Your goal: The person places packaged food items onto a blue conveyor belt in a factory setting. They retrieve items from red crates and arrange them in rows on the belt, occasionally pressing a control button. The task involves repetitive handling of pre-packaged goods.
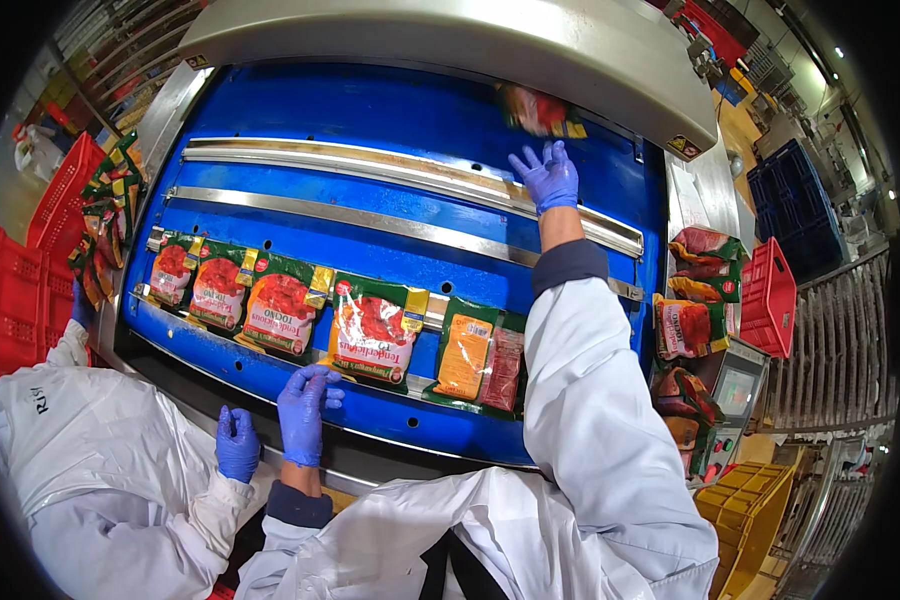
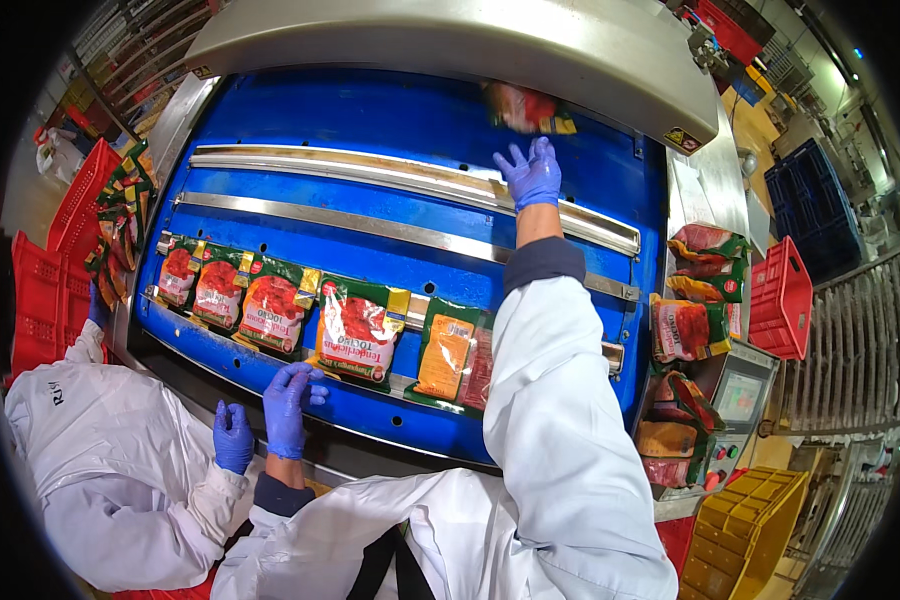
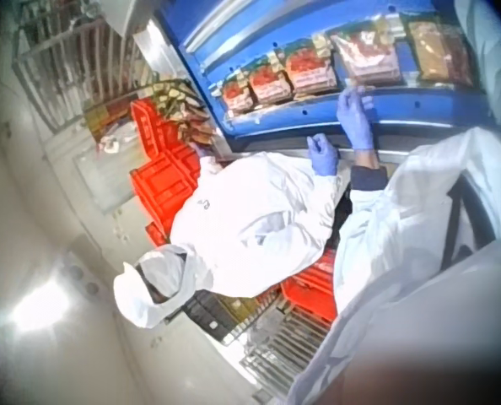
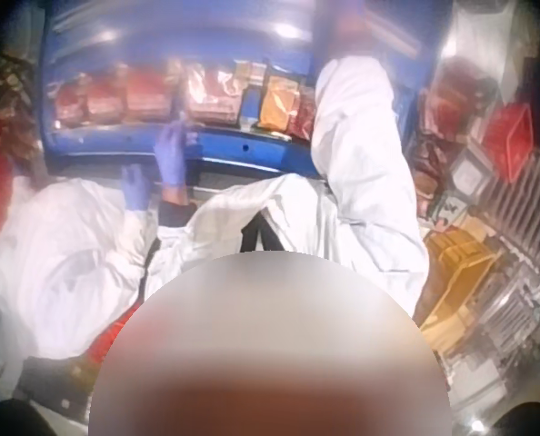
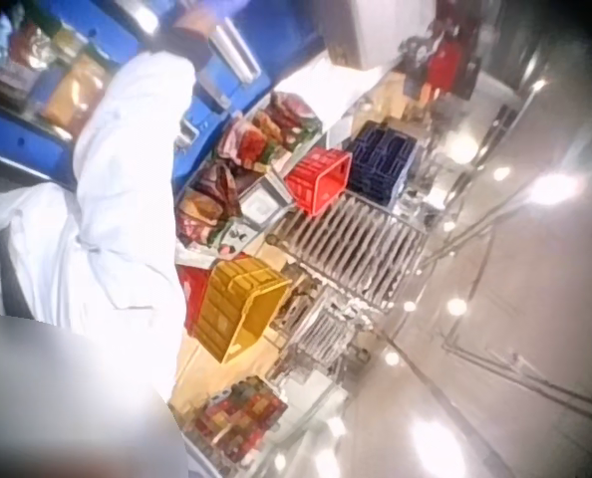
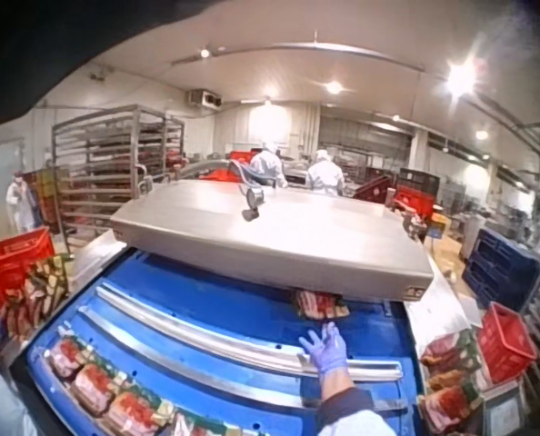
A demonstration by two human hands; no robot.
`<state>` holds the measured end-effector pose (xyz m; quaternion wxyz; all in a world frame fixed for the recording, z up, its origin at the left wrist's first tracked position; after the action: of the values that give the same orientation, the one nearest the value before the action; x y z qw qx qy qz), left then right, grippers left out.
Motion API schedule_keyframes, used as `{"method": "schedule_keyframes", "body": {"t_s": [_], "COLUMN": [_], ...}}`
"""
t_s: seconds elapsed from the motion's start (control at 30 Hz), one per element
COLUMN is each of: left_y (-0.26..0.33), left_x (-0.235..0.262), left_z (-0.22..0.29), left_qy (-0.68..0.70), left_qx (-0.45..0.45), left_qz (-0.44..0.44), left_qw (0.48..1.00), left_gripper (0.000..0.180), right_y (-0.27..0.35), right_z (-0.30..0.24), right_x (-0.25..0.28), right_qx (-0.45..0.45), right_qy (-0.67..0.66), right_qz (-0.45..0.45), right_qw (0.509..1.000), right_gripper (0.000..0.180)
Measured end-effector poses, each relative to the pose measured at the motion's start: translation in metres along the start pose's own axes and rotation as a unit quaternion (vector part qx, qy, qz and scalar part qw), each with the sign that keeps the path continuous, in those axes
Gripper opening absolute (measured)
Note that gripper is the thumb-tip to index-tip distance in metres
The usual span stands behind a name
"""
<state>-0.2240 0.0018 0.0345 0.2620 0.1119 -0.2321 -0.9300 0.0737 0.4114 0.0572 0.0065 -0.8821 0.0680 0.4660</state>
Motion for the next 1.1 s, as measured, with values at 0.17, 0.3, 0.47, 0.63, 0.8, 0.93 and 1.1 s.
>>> {"method": "schedule_keyframes", "body": {"t_s": [0.17,0.3,0.47,0.63,0.8,0.93,1.1], "left_y": [0.000,0.004,0.012,0.029,0.044,0.068,0.061], "left_x": [-0.010,-0.038,-0.065,-0.073,-0.088,-0.112,-0.102], "left_z": [-0.021,-0.009,-0.013,-0.042,-0.058,-0.043,-0.063], "left_qy": [-0.015,-0.079,-0.166,-0.263,-0.525,-0.632,-0.632], "left_qx": [0.009,-0.025,-0.057,-0.069,-0.299,-0.197,-0.271], "left_qz": [-0.011,-0.073,-0.158,-0.221,-0.186,-0.217,-0.237], "left_qw": [1.000,0.994,0.972,0.937,0.775,0.718,0.686], "left_gripper": [0.013,0.013,0.012,0.011,0.034,0.046,0.052], "right_y": [0.088,0.204,0.299,0.381,0.440,0.421,0.408], "right_z": [0.019,-0.024,-0.126,-0.308,-0.404,-0.392,-0.387], "right_x": [-0.052,-0.010,0.073,0.094,0.226,0.281,0.277], "right_qx": [-0.101,-0.171,-0.119,0.173,0.201,0.149,0.149], "right_qy": [0.288,0.398,0.479,0.513,0.672,0.774,0.827], "right_qz": [-0.203,-0.247,-0.148,0.085,0.348,0.245,0.146], "right_qw": [0.930,0.867,0.857,0.837,0.622,0.564,0.522], "right_gripper": [0.070,0.038,0.024,0.017,0.018,0.038,0.049]}}
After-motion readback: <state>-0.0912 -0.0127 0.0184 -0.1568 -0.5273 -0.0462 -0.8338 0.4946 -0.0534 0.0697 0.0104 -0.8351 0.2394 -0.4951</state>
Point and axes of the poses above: each hand's wrist, its own y-axis away from the middle knuckle, its own x-axis out of the back of the hand, z = x × y, the point moved 5 cm from there along -y, towards the middle knuckle, and after that the axes turned 7 degrees about x, right-handed, at the moved point
